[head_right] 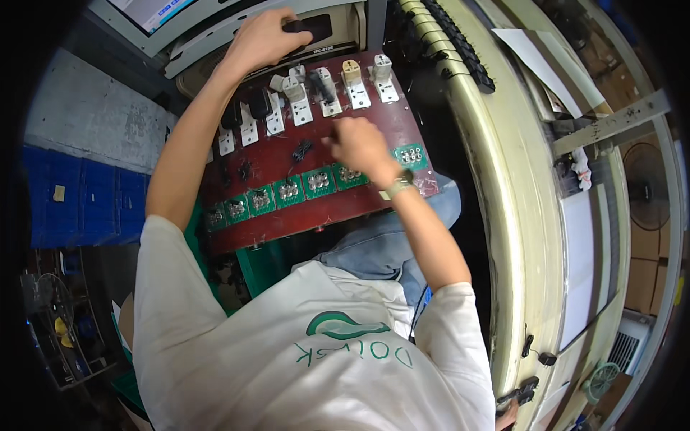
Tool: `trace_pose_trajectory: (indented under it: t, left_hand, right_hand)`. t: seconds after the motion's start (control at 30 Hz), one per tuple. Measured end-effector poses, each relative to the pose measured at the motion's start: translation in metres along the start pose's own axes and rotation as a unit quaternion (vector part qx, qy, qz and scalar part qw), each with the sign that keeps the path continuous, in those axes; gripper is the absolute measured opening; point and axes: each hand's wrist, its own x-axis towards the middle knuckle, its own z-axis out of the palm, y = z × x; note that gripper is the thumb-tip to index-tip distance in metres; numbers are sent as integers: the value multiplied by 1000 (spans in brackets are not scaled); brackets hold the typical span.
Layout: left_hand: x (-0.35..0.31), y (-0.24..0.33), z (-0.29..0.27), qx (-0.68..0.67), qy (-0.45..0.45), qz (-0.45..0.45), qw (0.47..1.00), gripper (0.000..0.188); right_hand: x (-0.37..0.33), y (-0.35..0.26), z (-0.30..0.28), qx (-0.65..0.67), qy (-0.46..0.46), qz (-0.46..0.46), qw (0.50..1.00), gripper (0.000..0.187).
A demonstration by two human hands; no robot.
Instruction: The person is manually testing and assembling circuit boards by connecting wire harnesses and placing them into a testing rig.
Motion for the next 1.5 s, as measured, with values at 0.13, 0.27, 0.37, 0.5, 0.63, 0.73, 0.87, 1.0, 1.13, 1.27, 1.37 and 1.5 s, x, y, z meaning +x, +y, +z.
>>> trace_pose_trajectory:
  t: [0.13,0.27,0.37,0.5,0.63,0.73,0.87,1.0,1.13,1.27,1.37,1.5]
  left_hand:
    - [19,-22,52,-37,-103,-89,990,48]
    - [25,-28,113,-53,-133,-78,987,51]
    - [28,-20,118,-21,-142,-70,987,52]
    - [32,-11,113,1,-146,-70,987,55]
    - [37,-6,110,-12,-132,-99,986,57]
    - [36,-8,112,28,-115,-74,990,57]
    - [32,-8,122,59,-75,-50,994,57]
    - [28,-9,126,78,-49,-41,995,58]
    - [30,-9,124,76,-76,-53,993,59]
    - [27,-33,123,-9,-103,-49,993,64]
    - [16,-25,136,29,-75,-29,996,67]
    - [5,-21,140,55,-54,-12,997,71]
  right_hand:
    - [-43,13,-63,151,-83,13,985,14]
    - [-83,57,-59,134,-27,-68,988,7]
    - [-96,52,-60,219,-62,-14,974,6]
    - [-102,47,-65,334,-76,52,938,5]
    - [-102,43,-60,444,-4,73,893,5]
    - [-100,35,-56,464,4,86,882,6]
    - [-97,28,-47,475,13,88,876,7]
    - [-94,25,-31,478,29,84,874,8]
    - [-90,28,-12,469,62,85,877,8]
    - [-75,30,3,379,87,90,917,9]
    - [-73,23,7,328,102,81,936,9]
    - [-72,20,10,230,135,28,963,7]
